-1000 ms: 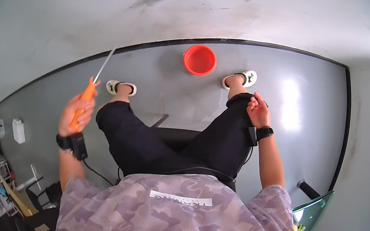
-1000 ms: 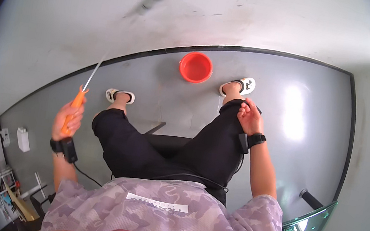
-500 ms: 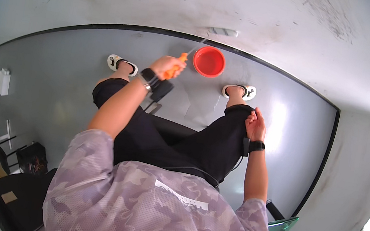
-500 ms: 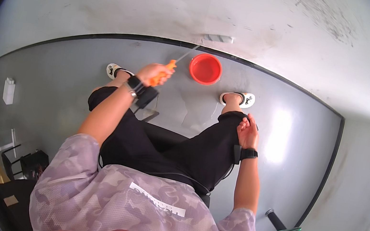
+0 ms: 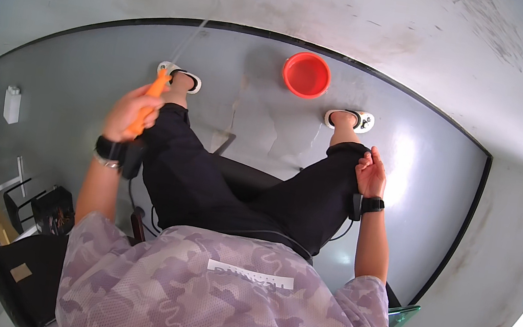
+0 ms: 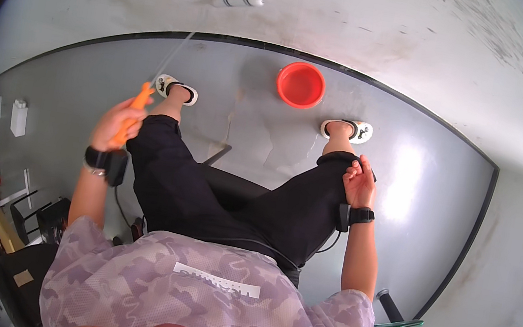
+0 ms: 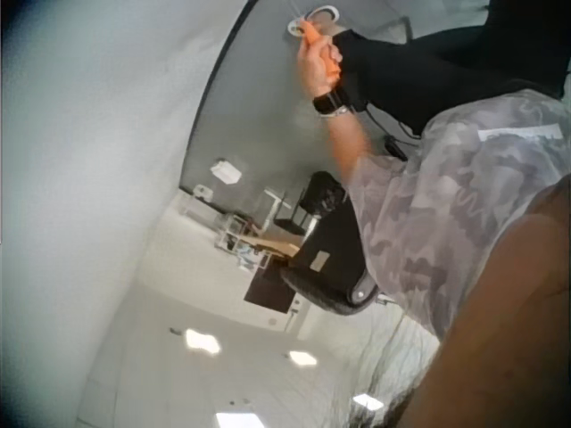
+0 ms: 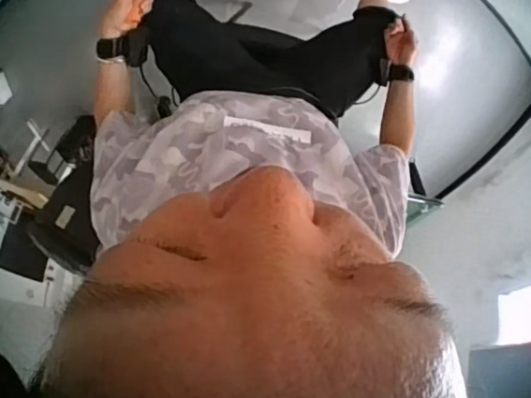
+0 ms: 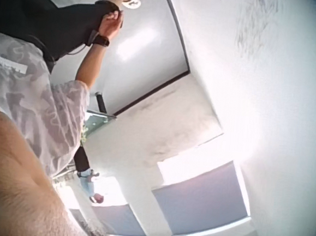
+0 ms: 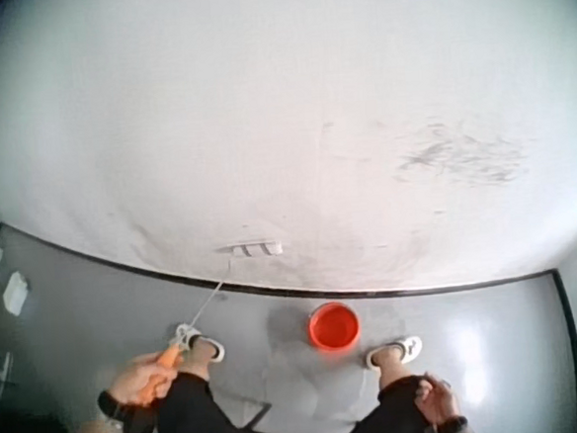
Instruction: The person is using a paint roller and a bucket to apply paint to a white wall while sitting on a chair.
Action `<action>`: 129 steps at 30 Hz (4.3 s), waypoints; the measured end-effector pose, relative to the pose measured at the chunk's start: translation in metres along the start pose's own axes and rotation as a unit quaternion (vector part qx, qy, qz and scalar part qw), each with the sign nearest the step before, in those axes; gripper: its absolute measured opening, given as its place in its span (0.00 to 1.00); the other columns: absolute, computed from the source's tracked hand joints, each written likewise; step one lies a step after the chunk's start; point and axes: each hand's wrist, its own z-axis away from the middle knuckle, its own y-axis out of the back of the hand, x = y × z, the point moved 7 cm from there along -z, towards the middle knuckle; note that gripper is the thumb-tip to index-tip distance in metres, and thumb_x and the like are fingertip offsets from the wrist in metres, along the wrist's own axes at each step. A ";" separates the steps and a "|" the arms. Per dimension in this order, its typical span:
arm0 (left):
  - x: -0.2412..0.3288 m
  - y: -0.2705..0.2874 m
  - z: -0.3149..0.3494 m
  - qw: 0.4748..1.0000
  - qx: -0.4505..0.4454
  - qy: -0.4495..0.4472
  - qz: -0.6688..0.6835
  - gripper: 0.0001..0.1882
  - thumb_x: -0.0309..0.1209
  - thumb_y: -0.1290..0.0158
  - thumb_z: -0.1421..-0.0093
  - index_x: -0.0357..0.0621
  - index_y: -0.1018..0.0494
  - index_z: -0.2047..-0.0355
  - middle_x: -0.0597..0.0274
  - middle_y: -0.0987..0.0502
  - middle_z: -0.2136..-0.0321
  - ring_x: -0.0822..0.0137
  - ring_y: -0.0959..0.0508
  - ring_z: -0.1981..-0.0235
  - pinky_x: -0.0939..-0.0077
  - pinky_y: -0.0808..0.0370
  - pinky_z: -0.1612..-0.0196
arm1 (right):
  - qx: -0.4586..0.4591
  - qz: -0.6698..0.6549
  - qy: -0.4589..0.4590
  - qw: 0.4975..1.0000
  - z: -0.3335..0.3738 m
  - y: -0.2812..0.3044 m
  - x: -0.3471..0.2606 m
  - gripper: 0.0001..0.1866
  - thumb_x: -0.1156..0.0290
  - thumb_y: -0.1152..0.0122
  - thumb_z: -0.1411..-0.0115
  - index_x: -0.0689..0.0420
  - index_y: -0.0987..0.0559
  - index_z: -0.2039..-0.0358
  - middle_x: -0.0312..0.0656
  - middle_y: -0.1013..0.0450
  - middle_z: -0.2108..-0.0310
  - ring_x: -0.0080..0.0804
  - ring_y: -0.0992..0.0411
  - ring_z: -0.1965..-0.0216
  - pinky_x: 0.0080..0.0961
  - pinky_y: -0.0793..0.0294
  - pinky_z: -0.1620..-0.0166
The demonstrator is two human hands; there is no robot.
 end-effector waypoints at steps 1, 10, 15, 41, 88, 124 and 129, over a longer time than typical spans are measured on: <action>-0.006 -0.006 -0.019 1.000 -0.010 0.004 -0.006 0.15 0.27 0.53 0.48 0.38 0.35 0.58 0.68 0.36 0.81 0.78 0.37 0.88 0.84 0.39 0.85 | 0.005 0.002 0.002 1.000 0.000 -0.002 0.001 0.12 0.69 0.54 0.39 0.59 0.33 0.57 0.41 0.32 0.69 0.24 0.35 0.72 0.16 0.31 0.68; -0.122 0.003 -0.230 0.997 0.008 0.058 -0.043 0.06 0.27 0.48 0.53 0.39 0.33 0.76 0.62 0.32 0.86 0.69 0.31 0.86 0.76 0.35 0.83 | 0.025 0.019 0.008 0.999 -0.007 -0.002 0.011 0.13 0.69 0.54 0.39 0.58 0.34 0.55 0.39 0.35 0.69 0.22 0.38 0.73 0.16 0.32 0.68; -0.040 0.028 -0.101 0.997 -0.046 0.053 -0.011 0.14 0.27 0.50 0.50 0.40 0.34 0.61 0.69 0.36 0.82 0.77 0.36 0.87 0.82 0.37 0.84 | 0.030 0.000 0.017 0.999 -0.001 0.007 0.004 0.14 0.70 0.55 0.39 0.59 0.35 0.54 0.39 0.35 0.69 0.22 0.38 0.72 0.16 0.32 0.68; -0.131 -0.002 -0.039 0.919 -0.095 0.290 -0.251 0.10 0.24 0.54 0.51 0.36 0.35 0.67 0.63 0.34 0.83 0.72 0.32 0.88 0.82 0.36 0.85 | -0.017 -0.043 -0.004 0.999 -0.003 0.026 -0.002 0.14 0.70 0.57 0.38 0.60 0.35 0.53 0.39 0.36 0.67 0.23 0.38 0.70 0.18 0.33 0.66; -0.077 -0.233 -0.344 0.450 -0.260 0.020 -0.854 0.14 0.32 0.47 0.57 0.39 0.24 0.69 0.52 0.23 0.72 0.57 0.23 0.69 0.67 0.27 0.66 | -0.020 -0.103 0.059 0.993 0.003 0.023 -0.009 0.18 0.68 0.53 0.41 0.54 0.40 0.51 0.35 0.40 0.69 0.21 0.43 0.71 0.18 0.36 0.65; 0.001 -0.081 0.013 0.975 -0.035 -0.004 -0.220 0.08 0.26 0.54 0.46 0.40 0.37 0.65 0.68 0.36 0.81 0.80 0.36 0.88 0.87 0.41 0.85 | -0.031 -0.064 0.035 0.997 0.001 0.017 -0.004 0.16 0.69 0.53 0.41 0.58 0.34 0.52 0.40 0.34 0.65 0.24 0.36 0.67 0.20 0.32 0.61; -0.045 -0.161 -0.051 0.979 -0.170 0.116 -0.017 0.07 0.26 0.54 0.46 0.43 0.39 0.67 0.69 0.40 0.84 0.78 0.39 0.89 0.85 0.41 0.86 | -0.033 -0.081 0.043 0.995 0.002 0.016 -0.006 0.14 0.69 0.53 0.40 0.58 0.33 0.54 0.40 0.33 0.66 0.25 0.35 0.68 0.20 0.32 0.63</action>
